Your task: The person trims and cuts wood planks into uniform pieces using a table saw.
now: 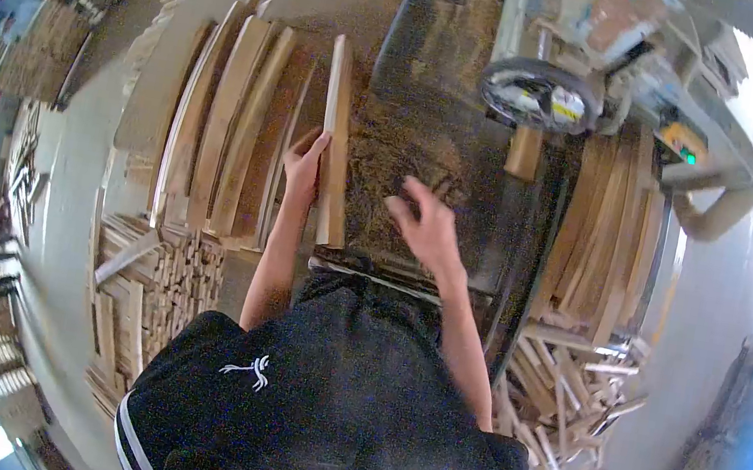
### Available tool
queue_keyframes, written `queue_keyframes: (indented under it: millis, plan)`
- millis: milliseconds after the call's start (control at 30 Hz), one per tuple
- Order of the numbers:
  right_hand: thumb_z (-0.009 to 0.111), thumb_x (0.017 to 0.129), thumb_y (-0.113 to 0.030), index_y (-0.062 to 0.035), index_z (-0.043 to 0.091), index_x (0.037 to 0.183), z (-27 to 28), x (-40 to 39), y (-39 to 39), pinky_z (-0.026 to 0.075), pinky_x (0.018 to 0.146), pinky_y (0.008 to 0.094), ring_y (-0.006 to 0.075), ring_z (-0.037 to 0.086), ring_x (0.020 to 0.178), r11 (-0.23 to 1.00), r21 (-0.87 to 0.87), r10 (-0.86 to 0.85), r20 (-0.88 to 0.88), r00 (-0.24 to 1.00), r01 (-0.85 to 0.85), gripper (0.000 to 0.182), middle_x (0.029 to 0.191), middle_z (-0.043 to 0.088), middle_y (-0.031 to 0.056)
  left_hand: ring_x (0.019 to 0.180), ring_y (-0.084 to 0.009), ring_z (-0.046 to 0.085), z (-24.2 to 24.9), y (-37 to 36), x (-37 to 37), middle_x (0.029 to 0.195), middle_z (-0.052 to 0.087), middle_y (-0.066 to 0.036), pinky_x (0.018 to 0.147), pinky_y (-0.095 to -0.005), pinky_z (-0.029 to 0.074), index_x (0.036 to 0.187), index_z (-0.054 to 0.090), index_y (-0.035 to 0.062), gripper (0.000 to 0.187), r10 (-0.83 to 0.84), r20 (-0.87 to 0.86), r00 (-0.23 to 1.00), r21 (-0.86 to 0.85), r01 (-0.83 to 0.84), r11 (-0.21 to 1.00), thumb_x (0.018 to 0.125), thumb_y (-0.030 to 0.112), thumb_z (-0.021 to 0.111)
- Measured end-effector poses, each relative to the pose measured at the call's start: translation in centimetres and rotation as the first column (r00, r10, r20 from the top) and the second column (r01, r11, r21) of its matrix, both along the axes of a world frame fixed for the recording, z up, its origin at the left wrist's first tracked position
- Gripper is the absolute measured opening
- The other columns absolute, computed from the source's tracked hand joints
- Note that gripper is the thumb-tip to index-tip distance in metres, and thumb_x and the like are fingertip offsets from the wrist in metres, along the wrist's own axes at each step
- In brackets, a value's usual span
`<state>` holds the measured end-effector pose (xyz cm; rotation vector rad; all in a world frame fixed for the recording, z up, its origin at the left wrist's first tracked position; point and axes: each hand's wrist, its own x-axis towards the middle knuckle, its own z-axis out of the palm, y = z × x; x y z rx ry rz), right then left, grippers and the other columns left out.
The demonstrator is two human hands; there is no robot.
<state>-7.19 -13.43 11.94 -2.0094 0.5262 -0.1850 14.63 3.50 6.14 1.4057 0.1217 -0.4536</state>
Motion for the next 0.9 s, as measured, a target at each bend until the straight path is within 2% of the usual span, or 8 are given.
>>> queue_keyframes:
  millis: [100, 267, 500, 600, 700, 800, 833, 900]
  plan:
    - [0.067, 0.102, -0.045, 0.0044, 0.047, 0.152, 3.2, -0.2, 3.2, 0.052, 0.101, 0.0365, 0.0325, 0.069, 0.120, 0.961, 0.276, 0.037, -0.144, 0.989, 0.005, 0.073, 0.128, 0.069, 0.0276, 0.114, -0.0234, 0.071, -1.5, -1.1, -3.9, 0.131, 0.070, -0.016, 0.097, -0.0381, 0.059, 0.147, 0.055, -0.0019, 0.045, -0.391, -0.143, 0.909, -0.648, 0.212, 0.732, 0.109, 0.022, 0.058]
    - [0.085, 0.082, -0.034, 0.0126, 0.042, 0.151, 4.5, -5.0, 3.6, 0.051, 0.103, 0.0455, 0.0413, 0.066, 0.122, 0.995, -0.095, -0.033, 0.054, 0.998, 0.038, 0.093, 0.134, 0.063, 0.0327, 0.128, -0.0239, 0.064, -2.4, -2.4, -8.6, 0.140, 0.065, -0.016, 0.106, -0.0430, 0.055, 0.150, 0.051, 0.0008, 0.047, -0.503, -0.203, 0.840, -0.730, 0.212, 0.650, 0.111, 0.026, 0.054]
    - [0.087, 0.077, -0.024, 0.0111, 0.041, 0.148, 2.3, -13.2, 5.4, 0.051, 0.099, 0.0540, 0.0534, 0.059, 0.119, 0.939, -0.185, -0.317, -0.124, 0.940, 0.292, 0.092, 0.130, 0.058, 0.0351, 0.112, -0.0193, 0.070, 2.4, -7.0, -14.0, 0.127, 0.071, -0.010, 0.091, -0.0364, 0.058, 0.144, 0.056, -0.0049, 0.055, -0.733, -0.128, 0.668, -0.205, 0.705, 0.679, 0.105, 0.033, 0.065]
    - [0.083, 0.078, -0.016, 0.0054, 0.035, 0.150, -2.8, -16.4, 6.1, 0.053, 0.091, 0.0553, 0.0553, 0.059, 0.109, 0.890, -0.296, -0.356, 0.023, 0.934, 0.347, 0.089, 0.120, 0.056, 0.0337, 0.117, -0.0153, 0.065, 3.9, -9.0, -17.7, 0.134, 0.068, -0.012, 0.096, -0.0362, 0.056, 0.149, 0.047, -0.0090, 0.067, -0.908, 0.061, 0.415, 0.473, 0.789, 0.392, 0.102, 0.031, 0.072]
    - [0.080, 0.083, -0.016, 0.0060, 0.038, 0.150, -4.1, -18.2, 6.4, 0.055, 0.088, 0.0532, 0.0500, 0.065, 0.107, 0.854, -0.299, -0.442, 0.010, 0.897, 0.425, 0.082, 0.122, 0.060, 0.0324, 0.115, -0.0208, 0.068, 0.9, -9.6, -21.3, 0.128, 0.069, -0.020, 0.087, -0.0345, 0.058, 0.147, 0.046, -0.0112, 0.069, -0.769, 0.424, 0.479, 0.300, 0.726, 0.618, 0.099, 0.029, 0.075]
    - [0.072, 0.094, -0.017, 0.0062, 0.056, 0.142, -6.0, -20.4, 5.1, 0.055, 0.093, 0.0399, 0.0199, 0.070, 0.104, 0.618, 0.639, -0.545, -0.071, 0.835, 0.458, 0.055, 0.121, 0.072, 0.0142, 0.122, -0.0209, 0.065, 0.3, -9.7, -22.1, 0.138, 0.064, -0.019, 0.101, -0.0364, 0.054, 0.151, 0.042, -0.0108, 0.073, -0.743, 0.091, 0.664, -0.015, 0.746, 0.665, 0.100, 0.030, 0.075]
    - [0.072, 0.094, -0.017, 0.0062, 0.056, 0.142, -7.6, -21.6, 4.7, 0.055, 0.093, 0.0399, 0.0199, 0.070, 0.104, 0.619, 0.634, -0.551, -0.071, 0.832, 0.463, 0.055, 0.121, 0.072, 0.0142, 0.124, -0.0206, 0.064, -0.2, -9.8, -21.9, 0.142, 0.062, -0.018, 0.104, -0.0367, 0.053, 0.152, 0.041, -0.0101, 0.073, -0.714, 0.005, 0.701, -0.125, 0.708, 0.695, 0.100, 0.029, 0.075]
    - [0.068, 0.096, -0.015, 0.0054, 0.057, 0.142, -9.0, -23.2, 4.1, 0.052, 0.098, 0.0362, 0.0170, 0.068, 0.104, 0.137, 0.956, -0.472, -0.167, 0.866, 0.259, 0.051, 0.120, 0.071, 0.0093, 0.139, -0.0304, 0.054, -1.2, -10.4, -21.7, 0.151, 0.053, -0.023, 0.113, -0.0450, 0.046, 0.152, 0.042, -0.0086, 0.077, -0.755, 0.079, 0.651, -0.029, 0.758, 0.651, 0.100, 0.039, 0.073]
